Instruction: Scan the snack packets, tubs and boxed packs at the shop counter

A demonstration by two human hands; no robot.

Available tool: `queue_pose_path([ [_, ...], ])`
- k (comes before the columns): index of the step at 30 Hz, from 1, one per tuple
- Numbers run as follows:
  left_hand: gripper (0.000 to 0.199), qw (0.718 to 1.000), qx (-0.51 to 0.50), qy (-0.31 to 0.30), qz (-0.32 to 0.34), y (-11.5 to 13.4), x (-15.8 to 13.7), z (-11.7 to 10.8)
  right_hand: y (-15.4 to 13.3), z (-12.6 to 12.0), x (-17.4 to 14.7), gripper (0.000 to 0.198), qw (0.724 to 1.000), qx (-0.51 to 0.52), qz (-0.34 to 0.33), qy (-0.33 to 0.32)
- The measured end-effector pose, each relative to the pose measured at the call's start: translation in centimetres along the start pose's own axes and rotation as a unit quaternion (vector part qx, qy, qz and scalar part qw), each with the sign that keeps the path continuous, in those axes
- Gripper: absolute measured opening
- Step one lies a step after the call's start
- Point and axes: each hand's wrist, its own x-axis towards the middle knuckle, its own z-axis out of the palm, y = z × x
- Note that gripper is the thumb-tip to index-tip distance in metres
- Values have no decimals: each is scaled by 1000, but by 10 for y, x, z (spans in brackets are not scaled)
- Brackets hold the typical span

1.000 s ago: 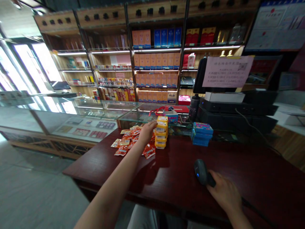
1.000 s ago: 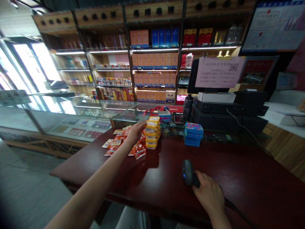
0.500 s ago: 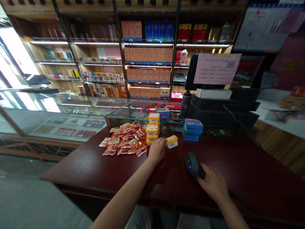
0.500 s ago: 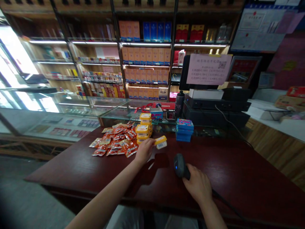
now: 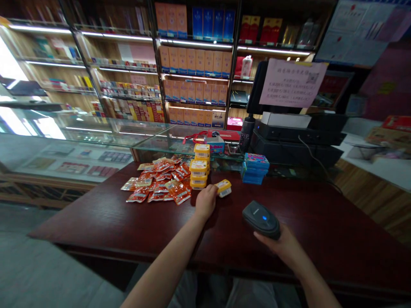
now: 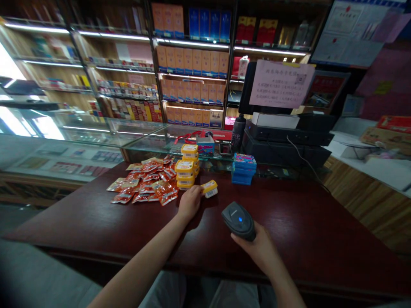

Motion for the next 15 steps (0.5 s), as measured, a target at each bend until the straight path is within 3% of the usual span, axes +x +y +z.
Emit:
queue_pose_path([
  [10, 18, 1000, 11, 1, 4, 3, -1, 0, -3, 1, 1, 35, 998, -52, -34, -29],
  [13, 18, 1000, 11, 2, 11, 3, -2, -1, -1, -3, 2, 36, 992, -116, -37, -46],
  [15, 19, 1000, 3, 0, 31, 2, -2, -2, -2, -4, 2, 33, 978, -206, -30, -21],
])
